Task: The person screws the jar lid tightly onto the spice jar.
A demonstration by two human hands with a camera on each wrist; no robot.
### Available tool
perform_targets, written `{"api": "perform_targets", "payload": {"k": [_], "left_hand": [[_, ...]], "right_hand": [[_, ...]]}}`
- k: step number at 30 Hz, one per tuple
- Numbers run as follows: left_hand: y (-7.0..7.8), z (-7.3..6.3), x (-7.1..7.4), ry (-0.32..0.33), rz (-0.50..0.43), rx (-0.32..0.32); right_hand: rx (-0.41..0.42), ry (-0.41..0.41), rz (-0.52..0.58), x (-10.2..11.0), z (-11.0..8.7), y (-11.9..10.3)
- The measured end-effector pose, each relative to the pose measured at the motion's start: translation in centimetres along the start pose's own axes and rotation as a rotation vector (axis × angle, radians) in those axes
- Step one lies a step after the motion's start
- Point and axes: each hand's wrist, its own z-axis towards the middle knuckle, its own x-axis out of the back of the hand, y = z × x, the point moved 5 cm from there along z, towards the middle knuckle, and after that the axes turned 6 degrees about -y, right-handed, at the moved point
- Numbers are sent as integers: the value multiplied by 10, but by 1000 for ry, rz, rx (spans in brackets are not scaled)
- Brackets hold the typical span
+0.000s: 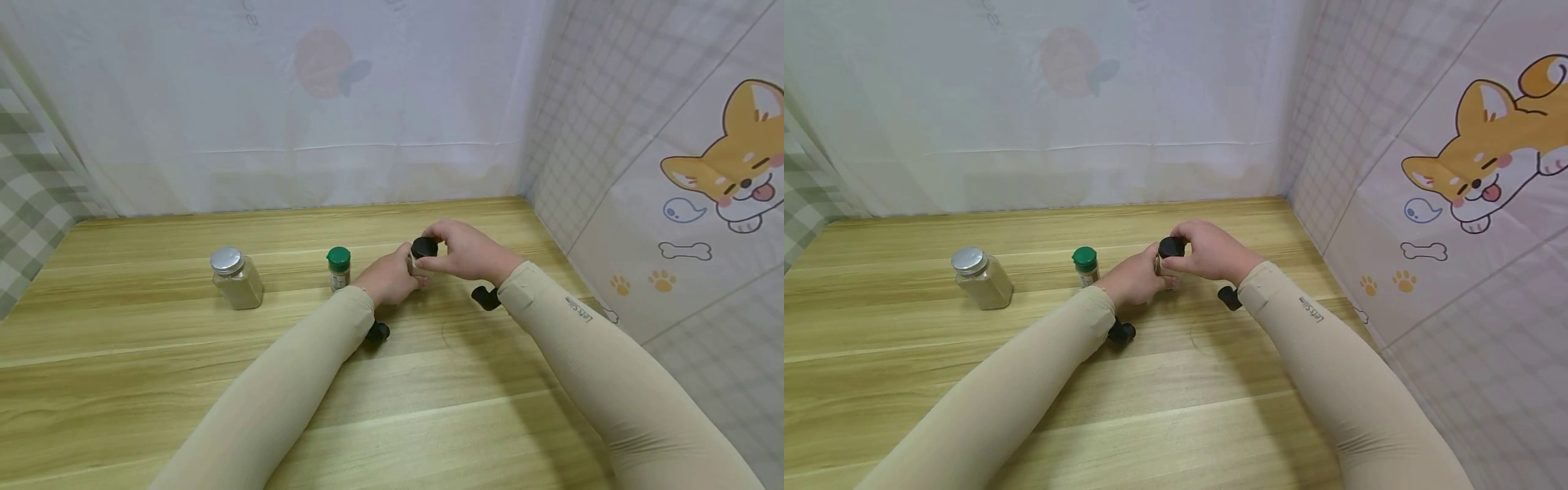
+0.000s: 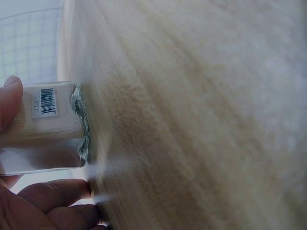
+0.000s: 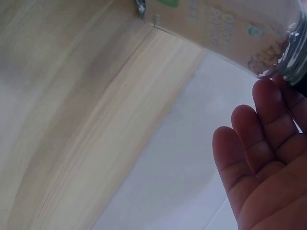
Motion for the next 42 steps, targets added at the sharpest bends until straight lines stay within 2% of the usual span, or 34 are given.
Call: {"api": "perform_targets", "payload": {"k": [16, 24, 33, 42], "left_hand": [[-1, 0, 0, 3, -3, 7], [-2, 3, 0, 20, 30, -2], [-2, 3, -1, 10, 26, 11], [-2, 2, -1, 8, 15, 8]], "right_hand": [[-31, 37, -19, -1, -1, 0], [9, 41, -8, -2, 0, 1], [92, 0, 73, -3, -1, 0], [30, 8, 28, -2, -1, 0]]}}
